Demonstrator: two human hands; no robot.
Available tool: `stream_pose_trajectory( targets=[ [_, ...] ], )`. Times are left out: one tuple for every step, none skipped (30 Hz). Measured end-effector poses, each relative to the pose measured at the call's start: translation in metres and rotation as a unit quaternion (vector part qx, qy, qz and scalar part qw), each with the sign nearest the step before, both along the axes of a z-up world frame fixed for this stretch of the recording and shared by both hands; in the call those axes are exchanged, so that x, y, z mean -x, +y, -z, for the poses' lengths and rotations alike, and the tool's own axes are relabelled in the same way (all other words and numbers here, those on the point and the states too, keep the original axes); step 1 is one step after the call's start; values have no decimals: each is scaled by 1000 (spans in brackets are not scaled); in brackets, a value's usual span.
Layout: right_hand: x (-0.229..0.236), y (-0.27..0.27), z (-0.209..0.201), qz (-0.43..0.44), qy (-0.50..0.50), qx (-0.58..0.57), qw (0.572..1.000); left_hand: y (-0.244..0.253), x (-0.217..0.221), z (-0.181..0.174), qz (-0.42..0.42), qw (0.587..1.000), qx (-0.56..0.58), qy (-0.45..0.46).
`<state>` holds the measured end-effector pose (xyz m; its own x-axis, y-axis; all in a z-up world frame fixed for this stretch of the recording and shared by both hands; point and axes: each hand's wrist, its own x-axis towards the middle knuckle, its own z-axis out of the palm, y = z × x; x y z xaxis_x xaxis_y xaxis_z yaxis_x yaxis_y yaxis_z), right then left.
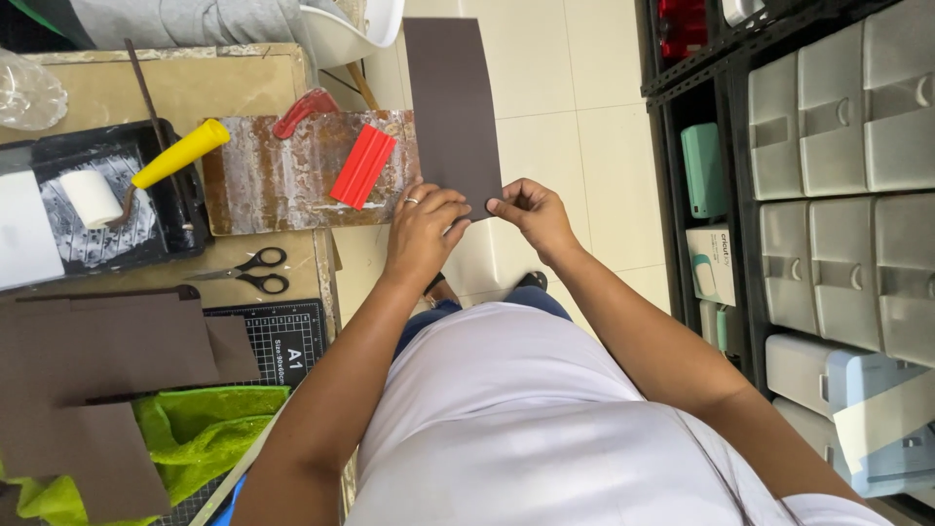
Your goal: A person is seen applying glue to cardboard pieces using a roller and then smoothing paper over them with a red scraper tool to ensure a flat finish.
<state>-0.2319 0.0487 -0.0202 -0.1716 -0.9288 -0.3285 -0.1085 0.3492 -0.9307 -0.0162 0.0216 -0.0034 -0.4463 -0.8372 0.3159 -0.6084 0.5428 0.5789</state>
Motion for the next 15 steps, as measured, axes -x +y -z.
stream_pose_trajectory(
  targets=[
    [0,-1,-1,-3,3,1,1000,-1,-2,-2,5,1000,-4,6],
    [-4,0,-10,-5,3,1,1000,0,-7,1,3,1000,-3,6],
    [-7,-1,-20,1,-2,0,1000,-1,-10,4,6,1000,1,12],
    [-10,-1,-29,8,-7,-1,1000,-1,-14,7,9,1000,6,17],
    [-5,-3,-25,5,-6,0,1000,0,-16,3,5,1000,7,17],
    [0,-5,-20,30,32,18,999,1,-19,-1,5,1000,12,8],
    [3,-8,-15,53,69,36,996,3,-23,-4,2,1000,16,-2],
    [-2,-12,-33,48,68,37,996,7,-26,-6,-3,1000,17,-3],
    [-6,-18,-51,26,141,99,985,10,-28,-9,-4,1000,21,-6],
    [-10,-23,-69,5,213,161,964,13,-30,-12,-5,1000,24,-9],
    [-18,-38,-66,1,212,162,964,17,-32,-18,-9,1000,24,-9],
    [-27,-53,-64,-97,266,225,932,21,-33,-25,-11,999,41,19],
    [-36,-67,-61,-194,314,285,885,25,-34,-31,-14,997,59,47],
    [-55,-75,-68,-198,313,286,884,34,-36,-32,-19,997,59,47],
    [-75,-86,-74,-263,333,350,835,40,-38,-33,-34,995,51,77]
  ],
)
